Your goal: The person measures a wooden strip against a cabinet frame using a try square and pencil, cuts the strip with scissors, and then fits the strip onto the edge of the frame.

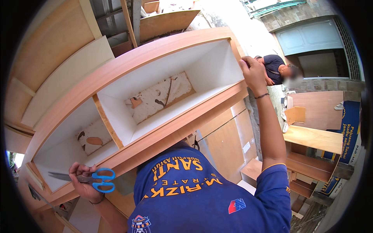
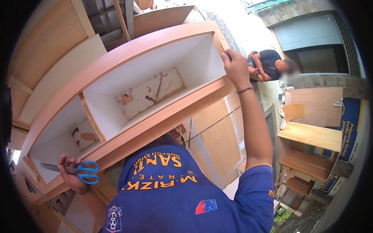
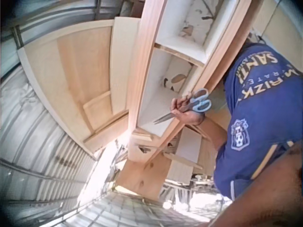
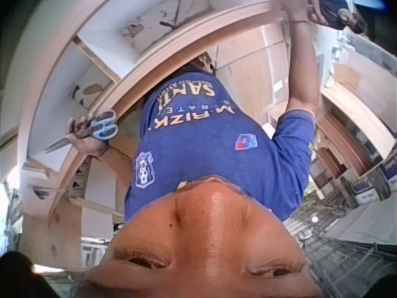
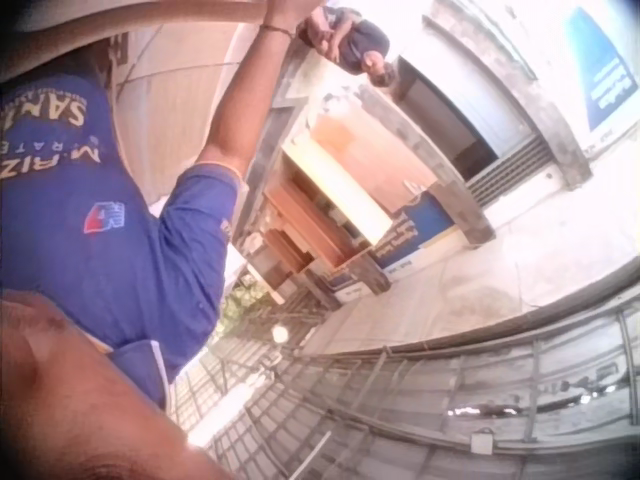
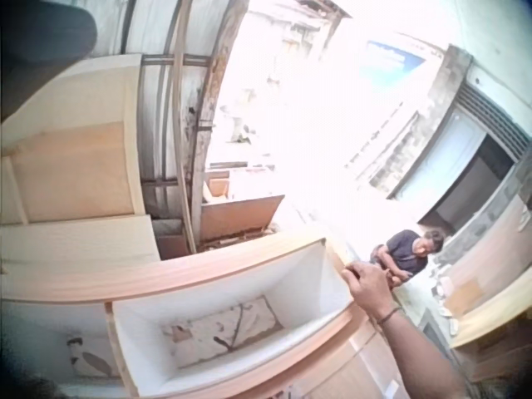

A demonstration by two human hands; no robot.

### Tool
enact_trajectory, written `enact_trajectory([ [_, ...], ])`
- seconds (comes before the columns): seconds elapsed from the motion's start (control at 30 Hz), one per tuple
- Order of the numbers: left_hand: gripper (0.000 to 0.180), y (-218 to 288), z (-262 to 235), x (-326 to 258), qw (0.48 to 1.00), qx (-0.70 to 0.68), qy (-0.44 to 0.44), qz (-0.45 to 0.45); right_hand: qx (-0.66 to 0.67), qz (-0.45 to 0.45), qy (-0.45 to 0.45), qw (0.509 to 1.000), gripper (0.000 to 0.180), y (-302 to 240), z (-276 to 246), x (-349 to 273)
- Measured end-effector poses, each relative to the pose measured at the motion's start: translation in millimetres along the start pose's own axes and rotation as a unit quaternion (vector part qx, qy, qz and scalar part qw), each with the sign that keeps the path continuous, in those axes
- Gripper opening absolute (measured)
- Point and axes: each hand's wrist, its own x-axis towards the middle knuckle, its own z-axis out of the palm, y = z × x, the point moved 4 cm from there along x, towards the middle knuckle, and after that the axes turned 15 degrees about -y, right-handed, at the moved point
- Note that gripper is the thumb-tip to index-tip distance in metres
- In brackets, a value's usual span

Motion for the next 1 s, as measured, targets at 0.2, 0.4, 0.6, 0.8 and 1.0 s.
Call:
enact_trajectory([
  [0.2, 0.045, -4.6, 6.6, -2.9, 0.998, 0.046, 0.01, 0.039, -0.056, 0.022, 0.013, 0.998, 0.018, 18.7, 18.1, 16.9],
  [0.4, 0.044, -0.6, 15.1, 0.3, 0.998, 0.046, 0.008, 0.036, -0.137, 0.039, 0.042, 0.989, 0.016, 24.4, 19.1, 12.4],
  [0.6, 0.046, -1.5, 14.7, -0.9, 0.996, 0.066, 0.041, 0.038, -0.146, 0.06, 0.022, 0.987, 0.03, 9.0, 16.7, 15.2],
  [0.8, 0.045, -1.5, 16.4, -1.1, 0.996, 0.064, 0.052, 0.039, -0.203, -0.017, 0.054, 0.978, 0.033, 22.2, 21.2, 17.5],
  [1.0, 0.046, -1.9, 13.9, -4.4, 0.995, 0.075, 0.059, 0.036, -0.175, -0.003, 0.049, 0.983, 0.033, 22.3, 25.4, 18.5],
])
